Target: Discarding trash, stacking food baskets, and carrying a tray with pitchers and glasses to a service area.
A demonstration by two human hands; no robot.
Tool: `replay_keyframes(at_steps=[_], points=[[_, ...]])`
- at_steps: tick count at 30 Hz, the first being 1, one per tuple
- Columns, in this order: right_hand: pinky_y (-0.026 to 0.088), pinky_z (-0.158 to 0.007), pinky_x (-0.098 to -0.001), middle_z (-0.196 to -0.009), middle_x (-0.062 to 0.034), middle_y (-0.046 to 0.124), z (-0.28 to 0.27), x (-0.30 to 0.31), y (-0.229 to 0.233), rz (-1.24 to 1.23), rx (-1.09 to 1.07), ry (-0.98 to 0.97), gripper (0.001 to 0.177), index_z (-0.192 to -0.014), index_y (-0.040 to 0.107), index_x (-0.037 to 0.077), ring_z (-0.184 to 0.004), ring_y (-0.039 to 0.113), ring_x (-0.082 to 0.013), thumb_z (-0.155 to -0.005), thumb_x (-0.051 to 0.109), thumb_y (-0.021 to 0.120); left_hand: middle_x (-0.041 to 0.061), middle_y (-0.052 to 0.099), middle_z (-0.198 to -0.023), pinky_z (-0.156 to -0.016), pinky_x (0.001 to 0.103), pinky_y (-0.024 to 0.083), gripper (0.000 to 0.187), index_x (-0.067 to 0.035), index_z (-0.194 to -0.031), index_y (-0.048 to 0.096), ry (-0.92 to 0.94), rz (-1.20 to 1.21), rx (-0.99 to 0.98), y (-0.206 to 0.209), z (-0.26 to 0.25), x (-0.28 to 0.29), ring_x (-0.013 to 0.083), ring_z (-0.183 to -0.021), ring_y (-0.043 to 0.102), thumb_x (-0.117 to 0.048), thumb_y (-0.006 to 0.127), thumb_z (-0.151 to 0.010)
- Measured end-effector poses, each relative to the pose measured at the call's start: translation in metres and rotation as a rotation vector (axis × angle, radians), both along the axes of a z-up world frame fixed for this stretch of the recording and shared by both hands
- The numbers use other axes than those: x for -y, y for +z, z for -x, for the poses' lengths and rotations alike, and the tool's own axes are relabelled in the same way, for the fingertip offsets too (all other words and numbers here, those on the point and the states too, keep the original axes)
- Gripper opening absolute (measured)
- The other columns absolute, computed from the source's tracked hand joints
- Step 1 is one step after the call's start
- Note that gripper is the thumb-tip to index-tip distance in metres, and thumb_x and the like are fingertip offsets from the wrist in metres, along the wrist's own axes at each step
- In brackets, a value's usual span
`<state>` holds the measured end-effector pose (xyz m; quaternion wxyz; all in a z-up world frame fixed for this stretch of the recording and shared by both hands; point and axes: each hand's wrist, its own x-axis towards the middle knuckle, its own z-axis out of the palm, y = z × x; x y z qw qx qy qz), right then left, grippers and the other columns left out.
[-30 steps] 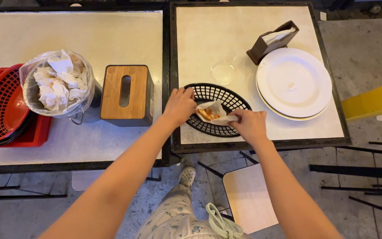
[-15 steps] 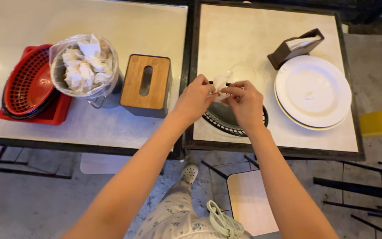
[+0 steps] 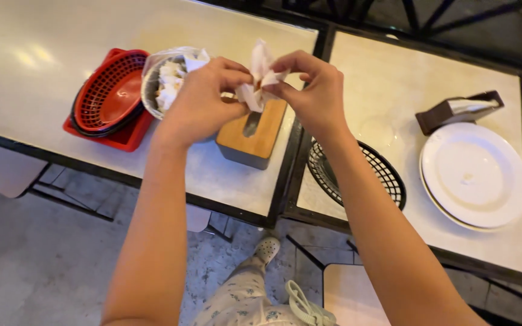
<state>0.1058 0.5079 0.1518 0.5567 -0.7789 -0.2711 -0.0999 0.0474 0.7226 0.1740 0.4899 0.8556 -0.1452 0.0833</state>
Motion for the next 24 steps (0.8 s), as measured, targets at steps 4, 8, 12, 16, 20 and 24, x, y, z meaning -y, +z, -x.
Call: replay_keyframes(at_steps=[4,8,12,16,20,24], points=[[0.051,-0.086,-0.0285,-0.098,-0.0019,0.078,-0.010,-0.050,-0.002,-0.019,0.098,0.055,0.026,-0.101,0.075,0.004,-0.095,0.073,-0.0126,-0.080,0.001,0.089,0.008,0.069,-0.119,-0.081,0.030,0.060,0.029,-0.004,-0.102,0.077,0.122,0.055,-0.097,0.002,0.001,-0.039,0.0185,-0.097,0.077,-0.009,0.081,-0.074],[0.060,-0.083,-0.0284,-0.100,0.0031,0.072,-0.003,-0.091,0.004,-0.153,-0.086,0.103,0.037,-0.104,0.065,0.007,-0.095,0.074,-0.0101,-0.071,0.002,0.081,0.008,0.067,-0.123,-0.080,0.030,0.061,0.028,-0.004,-0.096,0.078,0.264,-0.065,0.072,-0.009,0.004,-0.067,0.0198,-0.099,0.073,-0.010,0.087,-0.071],[0.056,-0.088,-0.0324,-0.096,-0.0017,0.076,-0.014,-0.115,-0.021,0.075,-0.009,0.037,0.032,-0.097,0.072,0.010,-0.095,0.071,-0.0145,-0.068,0.010,0.086,0.010,0.071,-0.101,-0.083,0.036,0.055,0.032,-0.003,-0.094,0.071,0.373,-0.176,0.051,-0.029,0.002,-0.085,0.0255,-0.093,0.070,-0.010,0.090,-0.070],[0.043,-0.092,-0.0385,-0.094,0.0023,0.079,-0.018,-0.135,-0.048,0.266,0.038,-0.030,0.021,-0.089,0.078,0.017,-0.096,0.063,-0.0197,-0.070,0.015,0.088,0.008,0.068,-0.103,-0.085,0.036,0.056,0.044,-0.005,-0.106,0.062,0.365,-0.055,0.140,-0.040,0.002,-0.083,0.0263,-0.097,0.070,-0.011,0.082,-0.068],[0.036,-0.084,-0.0440,-0.100,-0.0036,0.062,-0.016,-0.146,-0.064,0.393,0.150,-0.141,0.021,-0.075,0.079,0.019,-0.104,0.053,-0.0275,-0.057,0.015,0.088,0.002,0.074,-0.102,-0.089,0.048,0.046,0.034,-0.016,-0.096,0.076,0.468,-0.449,0.086,-0.055,-0.002,-0.078,0.0295,-0.104,0.065,-0.021,0.089,-0.065],[0.037,-0.087,-0.0458,-0.101,-0.0005,0.063,-0.023,-0.151,-0.090,0.536,0.189,-0.183,0.017,-0.078,0.080,0.021,-0.105,0.053,-0.0259,-0.063,0.014,0.085,-0.002,0.072,-0.106,-0.097,0.052,0.038,0.024,-0.021,-0.087,0.080,0.555,-0.622,0.018,-0.087,-0.016,-0.078,0.0259,-0.113,0.057,-0.020,0.088,-0.064]])
